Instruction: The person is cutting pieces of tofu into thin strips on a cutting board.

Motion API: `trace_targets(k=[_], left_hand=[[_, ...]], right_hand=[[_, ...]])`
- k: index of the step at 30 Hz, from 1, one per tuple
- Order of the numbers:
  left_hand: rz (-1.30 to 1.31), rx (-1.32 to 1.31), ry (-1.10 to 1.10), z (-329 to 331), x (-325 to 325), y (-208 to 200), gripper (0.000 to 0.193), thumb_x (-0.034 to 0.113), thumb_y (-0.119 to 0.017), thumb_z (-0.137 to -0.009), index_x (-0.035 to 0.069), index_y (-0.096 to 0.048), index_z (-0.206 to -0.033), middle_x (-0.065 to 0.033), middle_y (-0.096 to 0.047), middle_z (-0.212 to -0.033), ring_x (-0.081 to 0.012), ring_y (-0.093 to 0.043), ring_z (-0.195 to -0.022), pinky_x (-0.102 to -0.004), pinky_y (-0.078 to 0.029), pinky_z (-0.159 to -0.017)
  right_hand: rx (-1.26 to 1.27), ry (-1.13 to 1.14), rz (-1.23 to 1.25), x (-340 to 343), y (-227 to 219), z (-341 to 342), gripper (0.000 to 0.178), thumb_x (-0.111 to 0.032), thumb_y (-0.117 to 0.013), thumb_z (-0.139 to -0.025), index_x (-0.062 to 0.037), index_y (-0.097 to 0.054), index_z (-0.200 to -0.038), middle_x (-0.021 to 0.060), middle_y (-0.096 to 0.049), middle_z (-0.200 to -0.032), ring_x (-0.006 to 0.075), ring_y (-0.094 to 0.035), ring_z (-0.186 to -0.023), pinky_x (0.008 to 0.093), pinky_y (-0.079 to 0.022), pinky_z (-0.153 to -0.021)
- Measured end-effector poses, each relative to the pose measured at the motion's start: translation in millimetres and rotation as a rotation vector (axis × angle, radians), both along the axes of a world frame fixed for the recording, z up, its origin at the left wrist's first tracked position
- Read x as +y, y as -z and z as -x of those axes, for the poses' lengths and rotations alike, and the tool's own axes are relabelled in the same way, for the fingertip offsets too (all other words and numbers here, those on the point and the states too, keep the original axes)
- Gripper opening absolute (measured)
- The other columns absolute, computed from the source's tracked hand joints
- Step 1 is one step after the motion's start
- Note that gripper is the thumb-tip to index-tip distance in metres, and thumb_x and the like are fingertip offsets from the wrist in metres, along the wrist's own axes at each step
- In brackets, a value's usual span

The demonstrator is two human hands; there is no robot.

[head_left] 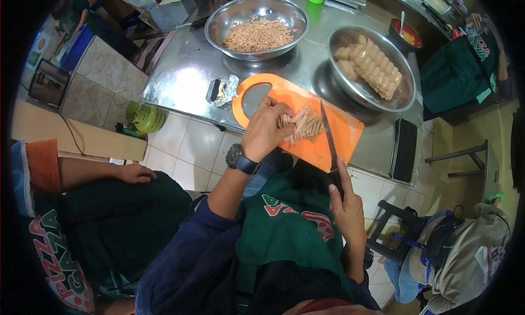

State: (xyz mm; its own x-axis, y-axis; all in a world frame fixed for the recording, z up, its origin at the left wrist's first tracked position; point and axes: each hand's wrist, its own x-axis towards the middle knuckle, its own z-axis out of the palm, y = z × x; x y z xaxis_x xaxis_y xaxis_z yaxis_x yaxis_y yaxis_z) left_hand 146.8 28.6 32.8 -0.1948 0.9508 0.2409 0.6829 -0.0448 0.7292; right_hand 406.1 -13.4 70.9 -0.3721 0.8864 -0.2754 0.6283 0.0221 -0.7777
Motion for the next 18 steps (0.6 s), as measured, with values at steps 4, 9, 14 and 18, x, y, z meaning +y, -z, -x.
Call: trace_targets(k=[4, 9, 14, 18], left_hand=[[-0.105, -0.004, -0.056, -2, -1, 2, 0.045, 0.009, -0.077, -0.072, 0.005, -0.063, -0.114, -0.0123, -0.054, -0.098, -0.0275, -0.058, -0.082, -0.0357, -0.049, -0.073], [-0.063, -0.034, -0.068, 6, -18, -13, 0.051, 0.012, -0.076, -0.077, 0.004, -0.059, -0.124, -0.0112, -0.060, -0.102, -0.0213, -0.062, -0.080, -0.0305, -0.050, -0.071], [-0.028, -0.586, -0.263, 44, -47, -15, 0.039, 0.014, -0.067, -0.089, 0.002, -0.058, -0.125, -0.0087, -0.066, -0.104, -0.0126, -0.064, -0.077, -0.0242, -0.052, -0.064], [0.140, -0.702, -0.288, 80, -64, -14, 0.031, 0.014, -0.062, -0.094, 0.005, -0.061, -0.123, -0.0049, -0.066, -0.097, -0.0073, -0.062, -0.072, -0.0182, -0.049, -0.052]], right_hand=[[-0.017, -0.072, -0.019, 0, 1, 15, 0.059, -0.018, -0.049, -0.099, -0.0269, -0.027, -0.153, 0.0160, -0.060, -0.079, 0.0288, -0.060, -0.061, 0.0388, -0.047, -0.060], [-0.031, -0.147, 0.020, -3, -3, 34, 0.059, -0.021, -0.048, -0.100, -0.0265, -0.025, -0.153, 0.0213, -0.060, -0.065, 0.0393, -0.064, -0.063, 0.0466, -0.046, -0.061], [-0.035, -0.178, 0.079, -5, -3, 38, 0.059, -0.020, -0.048, -0.099, -0.0256, -0.025, -0.153, 0.0213, -0.061, -0.066, 0.0395, -0.065, -0.064, 0.0453, -0.048, -0.060], [-0.021, -0.169, 0.013, -5, 0, 31, 0.060, -0.018, -0.046, -0.099, -0.0255, -0.022, -0.154, 0.0153, -0.058, -0.065, 0.0293, -0.061, -0.060, 0.0394, -0.047, -0.059]])
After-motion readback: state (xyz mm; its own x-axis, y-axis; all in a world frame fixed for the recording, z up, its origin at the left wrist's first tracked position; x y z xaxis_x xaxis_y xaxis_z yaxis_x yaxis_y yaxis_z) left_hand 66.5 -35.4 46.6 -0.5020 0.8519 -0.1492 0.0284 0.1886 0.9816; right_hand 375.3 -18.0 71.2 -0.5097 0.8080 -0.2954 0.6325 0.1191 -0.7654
